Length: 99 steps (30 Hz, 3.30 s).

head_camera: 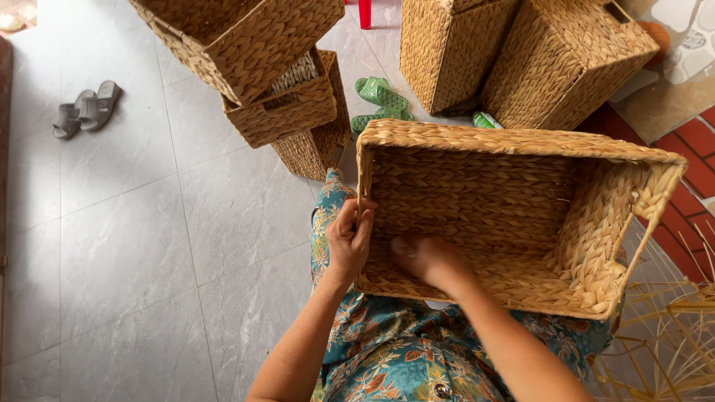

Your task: The person sits on the floor and uses a pink brush to clean the exterior and interior surfaces of woven baskets. They rotate each basket to reach all sides, then set it aside and pick up another basket to repeat the process.

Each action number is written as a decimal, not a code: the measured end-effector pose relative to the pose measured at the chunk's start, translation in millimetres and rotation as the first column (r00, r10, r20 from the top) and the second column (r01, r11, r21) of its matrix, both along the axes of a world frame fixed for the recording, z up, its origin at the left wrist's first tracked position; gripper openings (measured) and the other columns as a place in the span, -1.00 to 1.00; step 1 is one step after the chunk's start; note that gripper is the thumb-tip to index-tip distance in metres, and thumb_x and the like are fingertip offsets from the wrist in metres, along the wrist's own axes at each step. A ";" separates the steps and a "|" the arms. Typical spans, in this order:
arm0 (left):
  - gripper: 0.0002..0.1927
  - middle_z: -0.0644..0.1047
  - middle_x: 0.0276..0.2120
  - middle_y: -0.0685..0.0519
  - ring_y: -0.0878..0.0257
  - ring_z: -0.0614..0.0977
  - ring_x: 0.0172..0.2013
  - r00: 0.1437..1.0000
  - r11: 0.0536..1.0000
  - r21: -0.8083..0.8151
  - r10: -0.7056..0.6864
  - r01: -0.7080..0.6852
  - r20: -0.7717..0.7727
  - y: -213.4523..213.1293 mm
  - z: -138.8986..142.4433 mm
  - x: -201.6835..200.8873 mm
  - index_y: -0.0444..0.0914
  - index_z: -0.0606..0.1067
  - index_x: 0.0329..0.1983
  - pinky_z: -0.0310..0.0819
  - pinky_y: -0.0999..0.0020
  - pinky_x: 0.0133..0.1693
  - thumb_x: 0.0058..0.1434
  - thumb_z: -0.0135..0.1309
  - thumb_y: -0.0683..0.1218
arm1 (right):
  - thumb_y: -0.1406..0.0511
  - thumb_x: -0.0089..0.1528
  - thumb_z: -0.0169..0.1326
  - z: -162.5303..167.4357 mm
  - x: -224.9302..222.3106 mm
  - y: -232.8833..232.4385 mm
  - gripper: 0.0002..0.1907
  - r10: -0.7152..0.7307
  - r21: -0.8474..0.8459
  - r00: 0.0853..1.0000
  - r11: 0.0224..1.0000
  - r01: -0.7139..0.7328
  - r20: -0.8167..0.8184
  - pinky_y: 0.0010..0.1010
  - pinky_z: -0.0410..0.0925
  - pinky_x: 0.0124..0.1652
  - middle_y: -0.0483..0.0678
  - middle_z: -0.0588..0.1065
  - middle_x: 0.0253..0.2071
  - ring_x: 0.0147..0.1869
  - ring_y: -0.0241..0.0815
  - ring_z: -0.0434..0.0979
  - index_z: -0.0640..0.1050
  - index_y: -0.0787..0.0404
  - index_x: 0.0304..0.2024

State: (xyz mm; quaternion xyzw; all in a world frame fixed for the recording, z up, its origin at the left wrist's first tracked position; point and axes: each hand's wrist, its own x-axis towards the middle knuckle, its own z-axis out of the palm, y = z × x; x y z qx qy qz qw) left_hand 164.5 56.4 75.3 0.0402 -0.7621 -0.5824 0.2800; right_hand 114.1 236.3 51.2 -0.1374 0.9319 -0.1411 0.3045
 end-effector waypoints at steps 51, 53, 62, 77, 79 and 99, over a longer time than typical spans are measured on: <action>-0.94 0.37 -0.61 0.19 0.50 0.33 -0.58 1.000 1.000 0.013 -0.026 0.026 -0.008 0.7 3.1 0.0 -0.27 0.52 -0.14 0.19 0.51 -0.52 0.37 0.05 -0.25 | -0.20 0.30 -0.10 2.2 -11.9 107.2 -0.43 -0.206 0.279 0.977 0.937 0.212 -0.053 -0.25 0.47 -0.13 -0.04 0.68 -0.30 -0.24 -0.13 0.72 0.67 0.02 -0.12; -0.94 0.36 -0.61 0.20 0.49 0.31 -0.57 1.000 1.000 0.013 -0.016 0.016 0.002 -0.2 3.5 -1.6 -0.27 0.52 -0.14 0.17 0.51 -0.51 0.38 0.05 -0.24 | -0.22 0.27 -0.11 10.0 -7.1 64.9 -0.42 -0.102 0.172 0.992 0.979 0.112 -0.069 -0.21 0.46 -0.07 -0.01 0.68 -0.26 -0.18 -0.08 0.68 0.67 -0.02 -0.10; -0.94 0.35 -0.63 0.22 0.51 0.29 -0.59 0.999 1.000 0.004 0.008 -0.008 0.047 -3.4 -5.4 3.6 -0.26 0.52 -0.15 0.12 0.50 -0.53 0.40 0.03 -0.23 | -0.16 0.36 -0.23 -15.0 -4.5 18.5 -0.42 -0.032 -0.160 0.990 0.986 0.053 0.134 -0.18 0.46 -0.16 0.08 0.60 -0.37 -0.30 -0.04 0.57 0.63 0.05 -0.16; -0.92 0.37 -0.61 0.21 0.51 0.31 -0.58 0.999 0.997 0.052 -0.052 0.050 0.019 -0.8 -4.2 -2.7 -0.28 0.53 -0.12 0.16 0.52 -0.52 0.38 0.03 -0.23 | -0.13 0.35 -0.14 -15.4 -16.7 115.9 -0.46 -0.172 0.316 0.985 0.933 0.172 -0.028 -0.25 0.54 -0.18 0.01 0.69 -0.32 -0.29 -0.15 0.73 0.67 0.06 -0.13; -0.92 0.37 -0.61 0.20 0.50 0.30 -0.58 0.999 0.998 0.048 -0.038 0.036 0.034 -0.8 -3.7 -2.3 -0.28 0.54 -0.13 0.14 0.52 -0.52 0.38 0.04 -0.23 | -0.09 0.35 -0.12 -12.7 -10.3 70.2 -0.48 -0.064 0.197 0.997 0.978 0.073 -0.054 -0.25 0.53 -0.18 -0.03 0.66 -0.29 -0.30 -0.20 0.70 0.68 0.10 -0.16; -0.93 0.40 -0.63 0.22 0.52 0.34 -0.62 0.999 0.999 0.010 -0.033 0.033 -0.025 -1.2 -5.6 1.7 -0.28 0.53 -0.14 0.18 0.51 -0.55 0.37 0.04 -0.24 | -0.20 0.31 -0.09 -7.2 -30.9 182.9 -0.45 -0.214 0.518 0.973 0.824 0.229 -0.089 -0.27 0.46 -0.22 -0.05 0.65 -0.31 -0.29 -0.20 0.66 0.66 0.00 -0.12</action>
